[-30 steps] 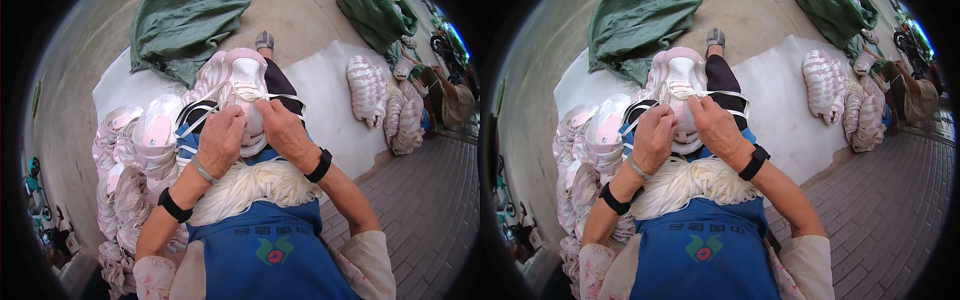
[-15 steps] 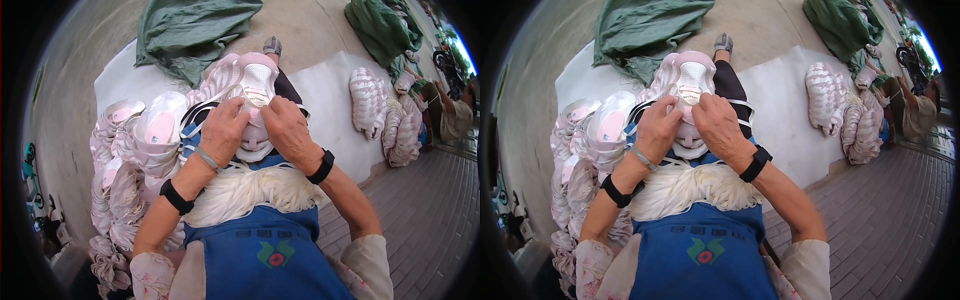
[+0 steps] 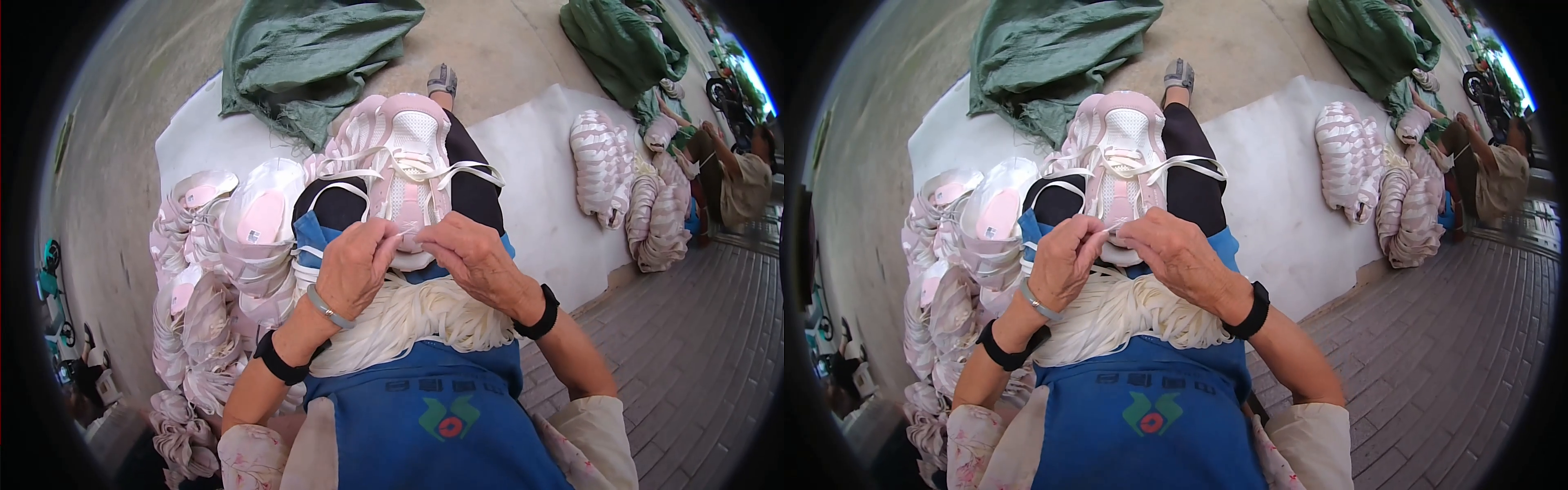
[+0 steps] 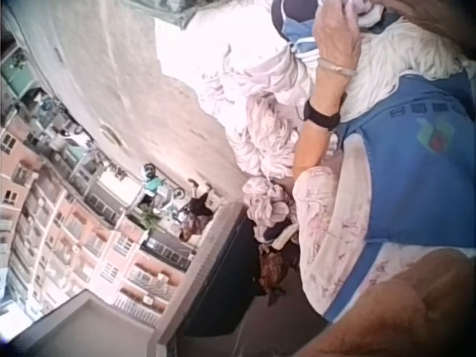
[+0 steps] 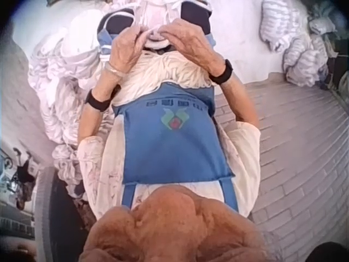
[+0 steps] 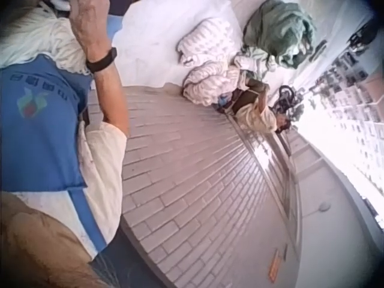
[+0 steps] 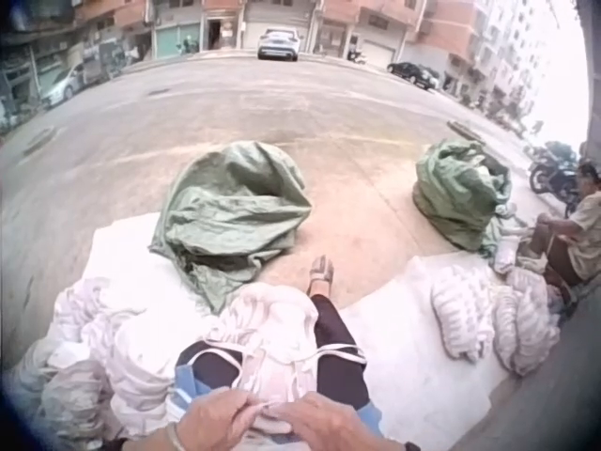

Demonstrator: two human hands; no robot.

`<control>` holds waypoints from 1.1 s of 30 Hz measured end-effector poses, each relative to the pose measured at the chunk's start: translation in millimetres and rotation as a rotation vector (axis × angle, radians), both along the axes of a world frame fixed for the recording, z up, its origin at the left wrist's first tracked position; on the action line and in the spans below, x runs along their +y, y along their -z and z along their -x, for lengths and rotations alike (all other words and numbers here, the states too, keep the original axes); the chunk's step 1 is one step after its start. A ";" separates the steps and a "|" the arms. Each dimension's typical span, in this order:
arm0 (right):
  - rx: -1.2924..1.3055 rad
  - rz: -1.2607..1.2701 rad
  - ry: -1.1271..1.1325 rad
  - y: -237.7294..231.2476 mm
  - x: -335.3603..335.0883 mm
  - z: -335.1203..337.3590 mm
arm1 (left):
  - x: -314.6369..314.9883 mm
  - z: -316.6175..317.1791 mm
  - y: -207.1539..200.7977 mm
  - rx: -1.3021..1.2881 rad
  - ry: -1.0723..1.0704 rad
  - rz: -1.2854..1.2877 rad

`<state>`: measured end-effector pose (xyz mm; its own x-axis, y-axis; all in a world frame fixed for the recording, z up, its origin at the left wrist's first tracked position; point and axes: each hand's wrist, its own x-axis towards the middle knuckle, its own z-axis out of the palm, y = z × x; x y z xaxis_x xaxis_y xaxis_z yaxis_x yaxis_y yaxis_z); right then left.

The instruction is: Insert and thread laces through the eyelets of pink and white sneakers.

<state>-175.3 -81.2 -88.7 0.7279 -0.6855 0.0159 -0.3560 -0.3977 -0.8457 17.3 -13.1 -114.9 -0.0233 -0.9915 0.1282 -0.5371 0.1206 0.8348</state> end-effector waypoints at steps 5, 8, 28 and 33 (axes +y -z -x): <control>-0.030 0.096 0.188 7.3 -6.3 -0.8 | -17.0 -2.6 4.1 -0.128 -0.120 -0.022; -0.023 0.221 0.216 7.0 -17.6 -13.4 | -21.6 -1.6 2.4 -0.196 -0.141 0.014; 0.149 -0.062 0.278 24.2 -40.5 -26.9 | -33.2 -5.4 13.5 0.064 -0.175 0.052; 0.097 -0.132 0.254 23.4 -44.8 -22.8 | -37.3 -5.2 10.8 -0.054 -0.112 -0.034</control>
